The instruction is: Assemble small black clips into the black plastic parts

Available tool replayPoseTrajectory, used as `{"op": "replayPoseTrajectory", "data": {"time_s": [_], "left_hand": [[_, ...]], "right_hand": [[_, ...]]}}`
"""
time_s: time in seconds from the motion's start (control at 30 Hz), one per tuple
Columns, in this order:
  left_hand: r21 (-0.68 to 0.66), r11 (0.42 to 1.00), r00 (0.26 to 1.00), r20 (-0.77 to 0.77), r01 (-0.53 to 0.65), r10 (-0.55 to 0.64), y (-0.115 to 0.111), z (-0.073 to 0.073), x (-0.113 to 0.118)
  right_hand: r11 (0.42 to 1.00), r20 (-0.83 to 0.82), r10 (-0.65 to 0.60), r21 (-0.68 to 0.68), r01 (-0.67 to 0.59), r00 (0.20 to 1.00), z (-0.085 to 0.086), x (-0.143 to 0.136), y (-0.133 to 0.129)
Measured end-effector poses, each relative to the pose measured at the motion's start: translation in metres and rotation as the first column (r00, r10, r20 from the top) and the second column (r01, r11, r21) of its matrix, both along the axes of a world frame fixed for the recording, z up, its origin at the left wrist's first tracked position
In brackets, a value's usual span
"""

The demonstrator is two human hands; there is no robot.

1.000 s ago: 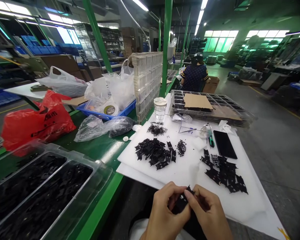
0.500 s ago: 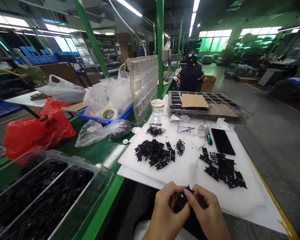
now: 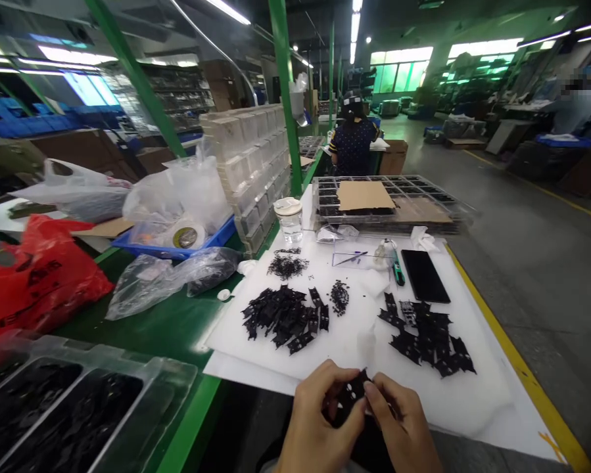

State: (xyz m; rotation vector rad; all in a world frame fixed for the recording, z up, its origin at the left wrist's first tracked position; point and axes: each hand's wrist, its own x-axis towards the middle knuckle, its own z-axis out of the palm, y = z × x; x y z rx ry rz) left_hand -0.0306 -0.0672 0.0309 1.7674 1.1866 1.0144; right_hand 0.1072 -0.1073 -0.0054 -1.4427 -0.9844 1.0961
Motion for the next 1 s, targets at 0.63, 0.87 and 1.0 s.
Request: {"op": "replayPoseTrajectory", "data": {"time_s": [0.63, 0.87, 1.0], "left_hand": [[0.614, 0.724, 0.795, -0.245, -0.315, 0.554, 0.119, -0.011, -0.043], [0.589, 0.743, 0.878, -0.112, -0.319, 0.466, 0.094, 0.003, -0.04], [0.554, 0.766, 0.903, -0.059, -0.325, 0.426, 0.083, -0.002, -0.041]], "right_hand": [[0.913, 0.715, -0.4, 0.259, 0.313, 0.574, -0.011, 0.095, 0.039], [0.95, 0.816, -0.298, 0.202, 0.237, 0.496, -0.016, 0.11, 0.078], [0.954, 0.819, -0.287, 0.199, 0.224, 0.496, -0.019, 0.11, 0.084]]}}
